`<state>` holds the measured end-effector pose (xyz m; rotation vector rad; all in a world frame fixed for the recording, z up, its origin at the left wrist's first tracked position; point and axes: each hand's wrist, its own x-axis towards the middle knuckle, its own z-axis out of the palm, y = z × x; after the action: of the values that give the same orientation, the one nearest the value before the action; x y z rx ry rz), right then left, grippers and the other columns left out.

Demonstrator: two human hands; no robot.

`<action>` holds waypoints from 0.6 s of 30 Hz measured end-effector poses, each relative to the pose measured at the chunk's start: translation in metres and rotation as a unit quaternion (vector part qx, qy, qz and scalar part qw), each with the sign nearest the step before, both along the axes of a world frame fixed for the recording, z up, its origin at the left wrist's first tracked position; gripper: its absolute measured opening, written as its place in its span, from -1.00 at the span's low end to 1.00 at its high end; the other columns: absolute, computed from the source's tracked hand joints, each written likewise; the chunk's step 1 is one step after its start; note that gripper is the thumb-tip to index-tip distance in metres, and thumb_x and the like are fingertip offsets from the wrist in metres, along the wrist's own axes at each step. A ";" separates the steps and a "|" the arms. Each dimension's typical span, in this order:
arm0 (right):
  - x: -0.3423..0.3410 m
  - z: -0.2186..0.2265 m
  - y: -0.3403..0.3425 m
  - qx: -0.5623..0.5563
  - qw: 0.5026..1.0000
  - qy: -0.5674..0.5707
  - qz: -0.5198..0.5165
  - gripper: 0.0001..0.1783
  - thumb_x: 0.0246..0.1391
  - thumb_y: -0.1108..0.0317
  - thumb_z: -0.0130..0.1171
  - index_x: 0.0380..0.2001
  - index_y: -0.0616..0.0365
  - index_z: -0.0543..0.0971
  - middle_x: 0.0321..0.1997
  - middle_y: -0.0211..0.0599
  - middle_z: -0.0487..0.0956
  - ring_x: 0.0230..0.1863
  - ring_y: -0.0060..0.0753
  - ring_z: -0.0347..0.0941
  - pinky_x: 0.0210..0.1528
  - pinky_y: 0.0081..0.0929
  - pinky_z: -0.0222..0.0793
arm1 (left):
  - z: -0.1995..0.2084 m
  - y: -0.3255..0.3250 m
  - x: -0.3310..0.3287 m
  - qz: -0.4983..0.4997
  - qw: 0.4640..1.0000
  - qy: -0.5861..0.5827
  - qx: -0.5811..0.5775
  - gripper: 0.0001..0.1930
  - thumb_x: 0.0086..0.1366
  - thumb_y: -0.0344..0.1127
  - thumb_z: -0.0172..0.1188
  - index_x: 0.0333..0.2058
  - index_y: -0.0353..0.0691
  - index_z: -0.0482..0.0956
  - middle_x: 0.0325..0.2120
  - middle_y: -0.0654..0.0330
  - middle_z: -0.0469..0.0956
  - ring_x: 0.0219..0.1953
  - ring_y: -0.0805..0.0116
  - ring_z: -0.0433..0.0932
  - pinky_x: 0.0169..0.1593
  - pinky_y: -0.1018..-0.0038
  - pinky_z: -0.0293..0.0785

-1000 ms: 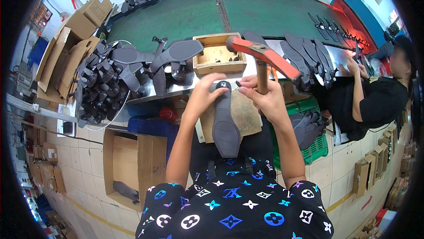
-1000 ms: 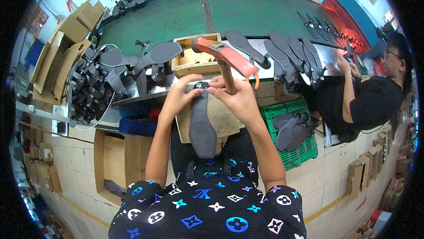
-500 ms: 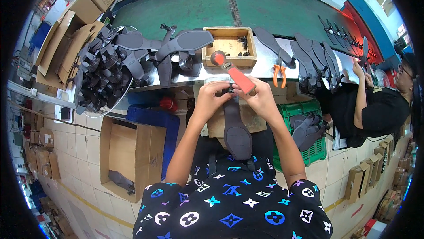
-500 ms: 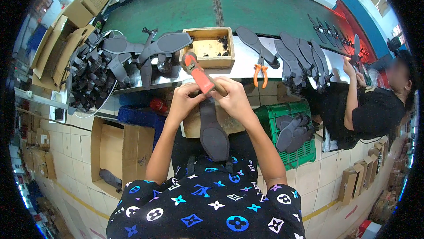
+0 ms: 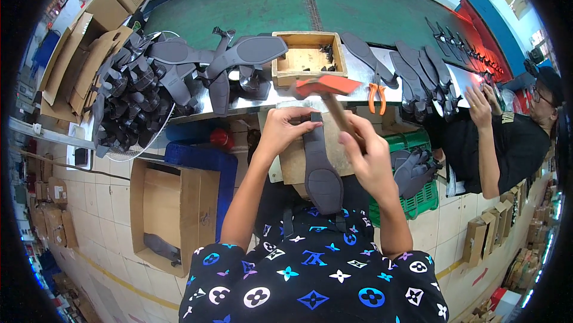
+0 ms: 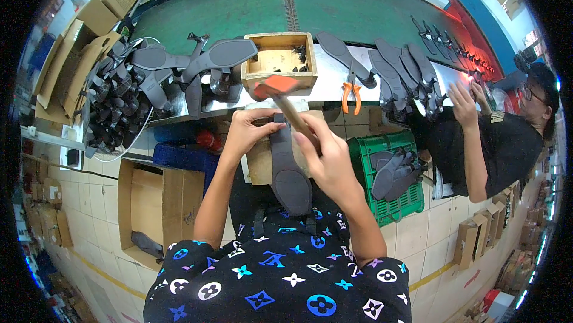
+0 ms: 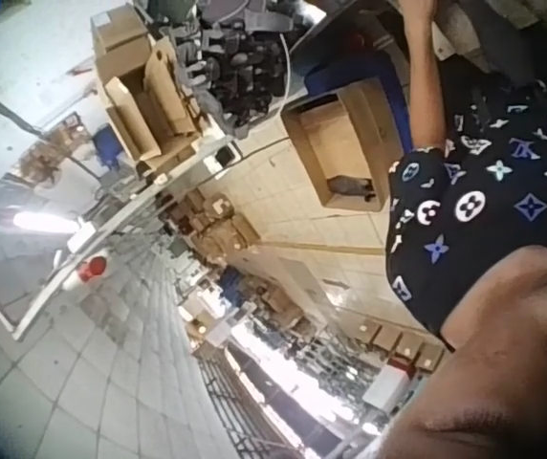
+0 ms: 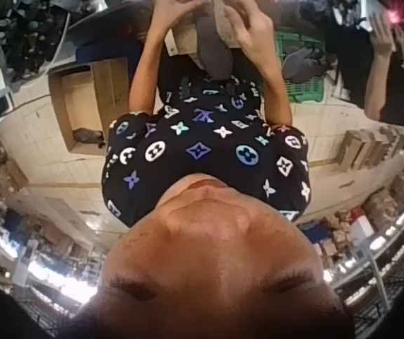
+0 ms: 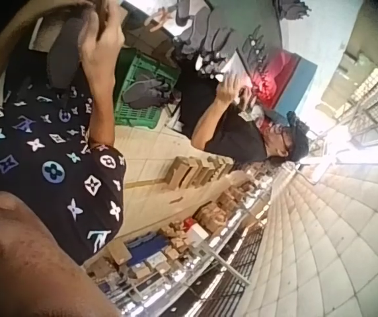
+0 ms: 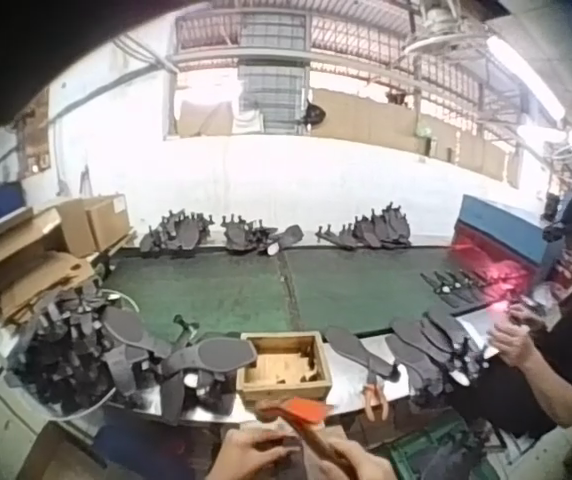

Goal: Assembling small components onto shoe soles and securing them with a hammer.

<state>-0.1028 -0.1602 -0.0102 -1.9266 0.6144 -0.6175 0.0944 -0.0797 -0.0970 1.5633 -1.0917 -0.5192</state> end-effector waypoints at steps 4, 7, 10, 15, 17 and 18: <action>-0.037 0.000 0.027 -0.145 0.988 -0.014 -0.040 -0.60 0.27 0.47 0.14 0.14 0.37 0.44 -0.08 0.16 0.59 -0.11 0.03 0.62 -0.09 -0.28 0.52 | 0.002 -0.005 0.000 -0.042 0.996 0.075 0.009 -0.74 0.10 -0.36 0.44 -0.23 -0.32 0.73 -0.35 0.17 0.73 -0.32 0.54 0.63 -0.18 0.52 0.55; -0.033 -0.007 0.026 -0.169 0.985 0.026 -0.028 -0.58 0.21 0.55 0.16 0.14 0.33 0.46 -0.14 0.15 0.59 -0.17 0.09 0.60 -0.13 -0.26 0.51 | -0.004 -0.007 0.000 -0.030 0.997 0.068 -0.023 -0.77 0.08 -0.38 0.44 -0.26 -0.31 0.75 -0.37 0.21 0.73 -0.30 0.55 0.62 -0.16 0.52 0.55; -0.035 0.023 0.031 -0.222 0.974 -0.004 -0.041 -0.60 0.20 0.56 0.18 0.11 0.36 0.49 -0.16 0.11 0.61 -0.21 0.02 0.62 -0.13 -0.24 0.52 | -0.005 0.002 0.002 -0.047 0.992 0.121 0.008 -0.57 0.06 -0.33 0.47 -0.05 -0.28 0.68 -0.30 0.19 0.73 -0.23 0.47 0.67 -0.07 0.45 0.55; -0.037 0.002 0.037 -0.280 0.957 -0.024 -0.069 -0.58 0.17 0.56 0.18 0.11 0.38 0.48 -0.04 0.16 0.60 -0.04 0.08 0.62 -0.05 -0.20 0.54 | -0.009 0.001 0.001 -0.035 0.980 -0.188 0.047 0.09 0.07 -0.01 0.46 0.43 -0.22 -0.03 -0.03 0.11 0.66 0.19 0.18 0.51 0.40 0.08 -0.05; -0.025 -0.015 0.017 -0.230 0.973 0.014 -0.020 -0.57 0.20 0.53 0.17 0.14 0.35 0.46 -0.08 0.13 0.60 -0.12 0.04 0.62 -0.13 -0.28 0.52 | 0.002 -0.002 0.004 -0.034 0.973 -0.178 0.147 0.12 0.09 0.08 0.42 0.44 -0.19 -0.11 0.09 0.21 0.60 0.29 0.20 0.40 0.41 -0.16 -0.35; -0.031 -0.009 0.012 -0.240 0.971 -0.013 -0.013 -0.57 0.20 0.53 0.17 0.14 0.35 0.46 -0.10 0.12 0.60 -0.15 0.01 0.62 -0.17 -0.31 0.52 | 0.003 -0.005 0.004 -0.032 0.973 -0.178 0.144 0.12 0.09 0.08 0.42 0.44 -0.19 -0.11 0.09 0.21 0.60 0.29 0.20 0.40 0.41 -0.16 -0.35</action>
<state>-0.1334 -0.1485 -0.0196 -2.3560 0.5027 -0.8668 0.0988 -0.0842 -0.0940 1.9315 -1.3884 -0.4660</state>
